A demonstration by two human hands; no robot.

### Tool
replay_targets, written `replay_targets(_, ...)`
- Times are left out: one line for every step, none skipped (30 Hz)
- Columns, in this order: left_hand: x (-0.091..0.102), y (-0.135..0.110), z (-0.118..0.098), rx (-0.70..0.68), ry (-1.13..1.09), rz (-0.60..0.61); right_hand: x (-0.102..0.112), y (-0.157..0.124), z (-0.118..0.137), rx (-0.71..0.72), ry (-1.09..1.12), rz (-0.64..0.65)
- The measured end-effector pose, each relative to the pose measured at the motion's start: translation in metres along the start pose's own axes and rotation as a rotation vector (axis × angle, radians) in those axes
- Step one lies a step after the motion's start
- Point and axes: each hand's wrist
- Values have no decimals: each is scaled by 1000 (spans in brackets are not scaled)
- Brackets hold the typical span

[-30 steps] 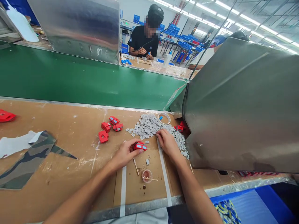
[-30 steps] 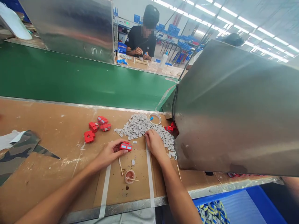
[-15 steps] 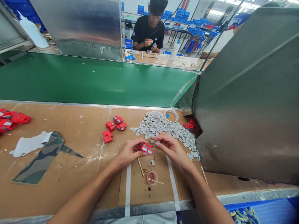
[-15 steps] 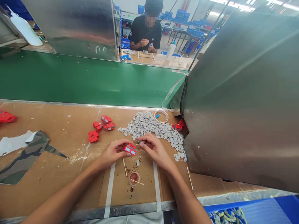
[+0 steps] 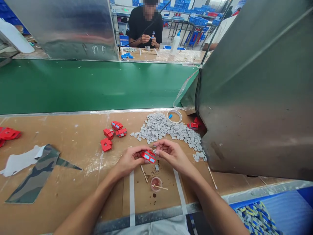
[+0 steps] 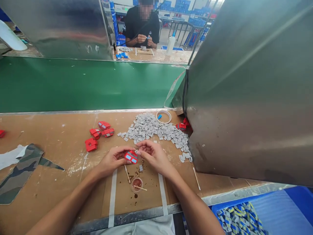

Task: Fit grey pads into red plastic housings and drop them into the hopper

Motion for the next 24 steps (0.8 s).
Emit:
replay_targets(0,0,0,-7,4,4,-1,0,-2,-11,14,-7)
replay_targets(0,0,-1,-12,7,8,-2,1,-4,-19,16,-8)
replay_targets(0,-1,-1,-16,10,11,-2,1,-5,-21,10,-7)
replay_targets(0,-1,-1,-20,17,15,-2,2,-6,-23,-3,-7)
replay_targets(1,-1,-1,-25,30,19,-2,2,-6,-22,-24,-8)
replay_targets(1,-1,0,-33,48,25,-2,2,-6,-19,-49,-8)
replay_targets(1,-1,0,-43,70,31,-2,2,-5,-17,-74,-4)
replay_targets(1,-1,1,-53,94,34,-2,2,-4,-19,-94,7)
replay_targets(1,-1,2,-63,117,37,-2,2,-3,-23,-107,21)
replay_targets(1,-1,3,-70,137,37,-2,2,-2,-31,-116,35)
replay_targets(1,-1,3,-76,155,34,-2,2,-1,-40,-119,45)
replay_targets(1,-1,3,-81,173,29,-2,1,0,-48,-122,52)
replay_targets(1,-1,3,-85,189,27,-2,1,1,-55,-129,59)
replay_targets(1,-1,2,-90,204,25,-2,0,2,-57,-142,62)
replay_targets(1,-1,2,-95,218,25,-2,0,3,-54,-162,65)
replay_targets(0,-2,1,-102,232,24,-2,-1,3,-49,-183,67)
replay_targets(0,-2,0,-111,246,22,-2,-1,3,-44,-202,65)
replay_targets(0,-2,0,-121,258,17,-3,-2,4,-41,-219,61)
replay_targets(-1,-3,0,-132,268,12,-3,-2,4,-40,-234,56)
replay_targets(-1,-3,1,-142,279,6,-3,-2,4,-40,-250,51)
replay_targets(-2,-3,2,-151,291,2,-4,-2,4,-42,-270,50)
replay_targets(-2,-3,3,-159,305,-3,-4,-2,4,-42,-297,51)
replay_targets(-2,-3,4,-165,322,-8,-4,-2,5,-37,-333,53)
replay_targets(-3,-2,4,-169,342,-15,-5,-1,5,-22,-379,56)
Point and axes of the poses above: each hand's wrist, its own y-axis towards the middle knuckle, its own x-axis out of the back of the hand, z = x × y, and after that the axes turned 11 degrees about y, right-handed
